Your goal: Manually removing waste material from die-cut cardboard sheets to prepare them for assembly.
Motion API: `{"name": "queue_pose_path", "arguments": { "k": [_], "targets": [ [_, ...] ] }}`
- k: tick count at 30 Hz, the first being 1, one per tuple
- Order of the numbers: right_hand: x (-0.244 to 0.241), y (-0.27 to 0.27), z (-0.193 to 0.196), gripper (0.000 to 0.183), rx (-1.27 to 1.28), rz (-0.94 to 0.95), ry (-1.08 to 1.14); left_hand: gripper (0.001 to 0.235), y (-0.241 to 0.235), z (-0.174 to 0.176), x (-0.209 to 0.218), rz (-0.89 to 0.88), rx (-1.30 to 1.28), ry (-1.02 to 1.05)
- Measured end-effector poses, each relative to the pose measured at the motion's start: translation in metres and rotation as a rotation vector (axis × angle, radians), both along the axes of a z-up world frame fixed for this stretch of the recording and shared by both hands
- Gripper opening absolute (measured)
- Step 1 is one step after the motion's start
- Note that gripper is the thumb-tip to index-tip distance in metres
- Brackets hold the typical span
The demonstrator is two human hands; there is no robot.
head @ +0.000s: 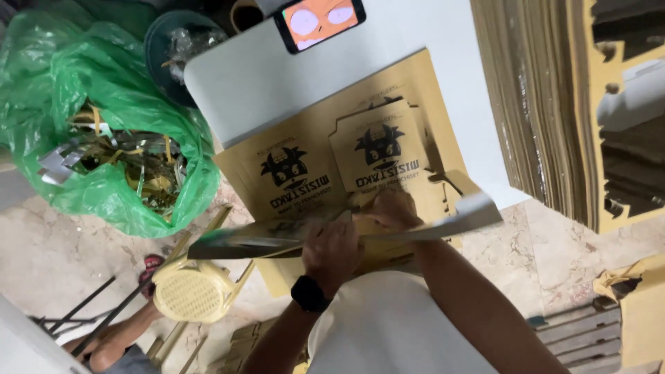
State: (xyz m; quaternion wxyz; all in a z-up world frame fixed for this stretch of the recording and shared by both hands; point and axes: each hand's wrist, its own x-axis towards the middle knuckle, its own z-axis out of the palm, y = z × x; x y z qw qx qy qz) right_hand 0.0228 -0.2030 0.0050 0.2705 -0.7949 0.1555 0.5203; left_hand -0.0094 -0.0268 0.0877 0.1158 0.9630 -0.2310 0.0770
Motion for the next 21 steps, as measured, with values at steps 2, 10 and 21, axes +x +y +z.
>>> {"name": "queue_pose_path", "arguments": {
  "k": [2, 10, 21],
  "targets": [
    [-0.01, -0.004, -0.012, 0.054, -0.029, -0.018, 0.021, 0.03, 0.008, -0.003, -0.01, -0.08, -0.029, 0.09],
    [-0.004, -0.003, -0.009, 0.049, -0.056, -0.001, 0.081, 0.024, 0.031, -0.017, -0.002, -0.086, -0.085, 0.237],
    [-0.008, -0.008, -0.003, 0.073, 0.037, -0.039, -0.038, 0.029, 0.038, 0.019, 0.005, -0.045, -0.236, 0.342]
  ]
}}
